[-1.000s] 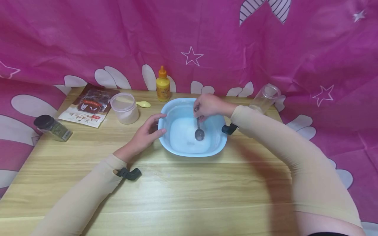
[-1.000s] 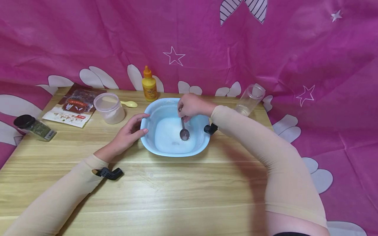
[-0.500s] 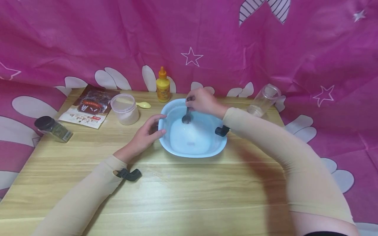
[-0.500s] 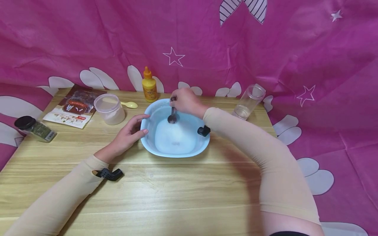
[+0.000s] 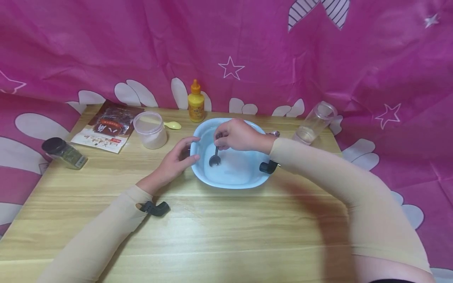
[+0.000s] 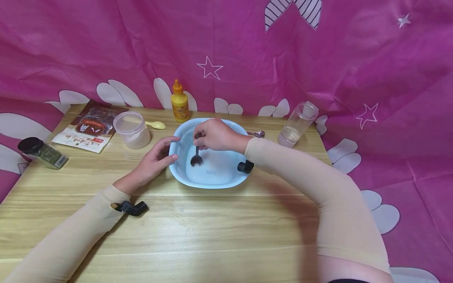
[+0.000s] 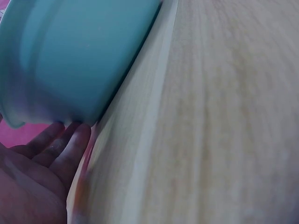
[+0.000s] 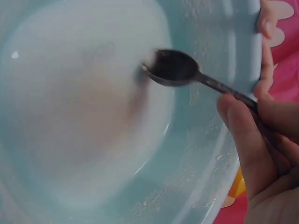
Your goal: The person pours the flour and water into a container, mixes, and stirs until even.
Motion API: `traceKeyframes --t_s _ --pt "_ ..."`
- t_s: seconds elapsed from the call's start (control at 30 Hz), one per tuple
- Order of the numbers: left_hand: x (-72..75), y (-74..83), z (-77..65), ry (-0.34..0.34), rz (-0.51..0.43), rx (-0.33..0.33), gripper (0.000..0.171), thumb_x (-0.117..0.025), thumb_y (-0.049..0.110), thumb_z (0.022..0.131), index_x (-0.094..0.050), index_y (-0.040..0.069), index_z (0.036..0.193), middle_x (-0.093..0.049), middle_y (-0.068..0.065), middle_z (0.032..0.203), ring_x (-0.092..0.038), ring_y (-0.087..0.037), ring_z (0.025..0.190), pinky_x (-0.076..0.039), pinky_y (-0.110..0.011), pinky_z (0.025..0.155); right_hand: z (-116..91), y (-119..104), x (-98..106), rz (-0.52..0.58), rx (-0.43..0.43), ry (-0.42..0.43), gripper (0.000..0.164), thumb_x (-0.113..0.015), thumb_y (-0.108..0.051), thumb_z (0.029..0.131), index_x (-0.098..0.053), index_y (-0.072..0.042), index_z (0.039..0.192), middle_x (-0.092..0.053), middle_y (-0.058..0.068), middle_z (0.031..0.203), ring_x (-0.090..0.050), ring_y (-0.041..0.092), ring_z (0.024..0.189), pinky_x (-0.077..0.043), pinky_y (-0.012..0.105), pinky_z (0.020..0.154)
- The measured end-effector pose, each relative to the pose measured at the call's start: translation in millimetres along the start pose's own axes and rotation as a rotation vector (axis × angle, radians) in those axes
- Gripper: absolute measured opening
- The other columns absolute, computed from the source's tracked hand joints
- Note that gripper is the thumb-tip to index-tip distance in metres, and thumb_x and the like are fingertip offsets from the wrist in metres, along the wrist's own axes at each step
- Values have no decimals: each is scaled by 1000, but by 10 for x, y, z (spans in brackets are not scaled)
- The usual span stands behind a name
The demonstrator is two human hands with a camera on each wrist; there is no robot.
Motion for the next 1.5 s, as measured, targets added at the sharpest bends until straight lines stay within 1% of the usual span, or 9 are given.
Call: traceKeyframes --t_s 0.17,0.37,0.57,0.73,1.03,1.13,1.27,1.37,1.5 --pt "13 16 -6 4 6 6 58 -69 8 109 -49 11 163 -58 -27 155 -62 -47 138 -60 -29 103 -97 -91 -9 -3 36 -87 6 -83 -13 103 -85 -9 107 -81 -3 89 -80 10 86 -65 32 80" --pt "18 7 -5 1 10 3 58 -69 8 109 -48 10 163 -58 -25 155 -62 -48 138 -60 -29 104 -80 -141 -101 55 59 -186 10 -83 -11 103 -84 -5 111 -82 -2 90 -83 17 90 -66 29 82" --pt "11 -11 -1 0 13 2 57 -68 9 110 -48 11 163 -59 -25 154 -62 -46 138 -58 -29 106 48 -117 -101 -22 108 -19 8 -83 -15 103 -86 -10 109 -80 -6 87 -78 11 85 -62 29 77" --pt "2 -12 8 -8 -1 3 57 -68 7 109 -49 11 163 -57 -25 156 -61 -47 140 -60 -30 104 128 -18 -6 -97 82 97 13 -81 -17 105 -86 -9 114 -80 -4 92 -73 12 86 -62 30 78" --pt "4 12 2 2 20 29 58 -70 10 109 -49 14 163 -57 -22 158 -61 -44 140 -59 -32 106 72 151 230 -333 53 129 16 -80 -14 105 -85 -7 118 -80 4 105 -68 22 94 -62 33 82" --pt "3 14 -1 3 29 29 58 -69 11 110 -49 15 164 -57 -22 158 -61 -44 140 -59 -34 107 5 186 304 -431 31 93 13 -79 -11 104 -85 -7 115 -80 4 102 -67 23 91 -62 34 82" --pt "8 17 -4 9 35 27 58 -70 11 109 -50 14 163 -57 -22 158 -62 -45 140 -60 -35 106 -71 179 352 -481 -12 -21 10 -78 -10 103 -85 -7 110 -79 3 95 -67 22 87 -61 36 82" --pt "11 9 5 8 38 26 58 -70 11 109 -50 14 163 -56 -21 159 -61 -46 140 -60 -35 106 -91 149 334 -449 -40 -130 8 -78 -12 103 -84 -9 107 -78 1 91 -72 18 83 -61 36 82" --pt "3 2 13 5 36 22 58 -71 11 109 -50 14 163 -56 -21 160 -61 -46 140 -60 -33 104 -73 102 246 -279 -77 -264 5 -79 -14 103 -82 -10 104 -79 1 89 -78 13 80 -64 33 82"
Point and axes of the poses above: each hand's wrist, its own z-axis towards the middle knuckle, its own x-axis out of the back of the hand, y = z × x, the point moved 1 cm from there along z, towards the middle knuckle
